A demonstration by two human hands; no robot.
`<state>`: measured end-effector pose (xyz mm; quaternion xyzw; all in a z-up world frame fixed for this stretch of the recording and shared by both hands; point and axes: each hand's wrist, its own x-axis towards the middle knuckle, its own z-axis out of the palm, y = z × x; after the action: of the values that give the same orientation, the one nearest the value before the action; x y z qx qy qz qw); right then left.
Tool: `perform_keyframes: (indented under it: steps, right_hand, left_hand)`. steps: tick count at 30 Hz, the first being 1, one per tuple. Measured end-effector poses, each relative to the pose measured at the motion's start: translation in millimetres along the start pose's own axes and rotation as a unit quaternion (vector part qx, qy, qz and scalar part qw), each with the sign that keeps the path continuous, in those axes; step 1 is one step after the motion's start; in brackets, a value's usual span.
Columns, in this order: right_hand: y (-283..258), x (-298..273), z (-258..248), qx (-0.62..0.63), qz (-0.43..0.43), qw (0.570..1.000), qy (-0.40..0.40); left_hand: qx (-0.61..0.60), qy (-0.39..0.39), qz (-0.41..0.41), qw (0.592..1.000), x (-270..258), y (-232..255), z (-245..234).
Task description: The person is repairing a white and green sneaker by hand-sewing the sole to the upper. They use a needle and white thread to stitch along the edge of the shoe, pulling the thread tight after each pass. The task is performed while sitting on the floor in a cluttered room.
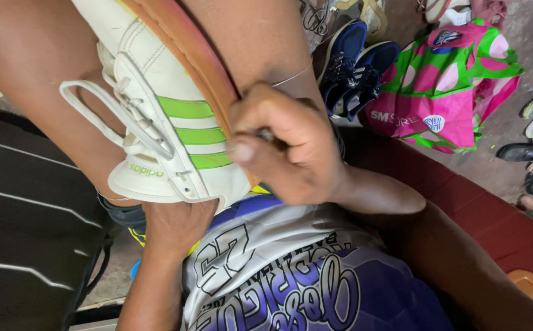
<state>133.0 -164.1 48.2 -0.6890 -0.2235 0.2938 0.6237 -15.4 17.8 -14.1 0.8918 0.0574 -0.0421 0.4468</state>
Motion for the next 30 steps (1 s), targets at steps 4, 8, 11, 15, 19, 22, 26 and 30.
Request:
perform_keyframes:
  steps: [4,8,11,15,19,22,26,30]
  right_hand:
    - [13,16,17,-0.138,-0.121,0.982,0.052]
    - [14,21,24,-0.134,-0.107,0.983,0.065]
    - [10,25,22,-0.133,-0.103,0.983,0.079]
    - [9,13,8,-0.066,-0.055,0.995,0.056]
    - [18,-1,-14,0.003,-0.044,0.992,0.120]
    - [16,-9,-40,-0.059,-0.027,0.980,0.190]
    - [6,-17,-63,-0.278,-0.020,0.950,0.142]
    - [1,-31,-40,-0.247,-0.036,0.968,0.037]
  left_hand:
    - [0.021,0.020,0.006,1.000,-6,-10,10]
    - [0.138,0.063,0.091,0.984,-3,-14,17]
    - [0.021,0.057,0.042,0.997,6,-6,5]
    - [-0.315,-0.072,-0.096,0.941,5,8,-26]
    - [-0.372,0.001,-0.094,0.923,9,24,-18]
    - [-0.353,0.009,-0.194,0.915,12,34,-13]
    - [-0.365,0.045,-0.204,0.907,14,39,-13]
    - [-0.436,0.076,-0.235,0.865,8,39,-10]
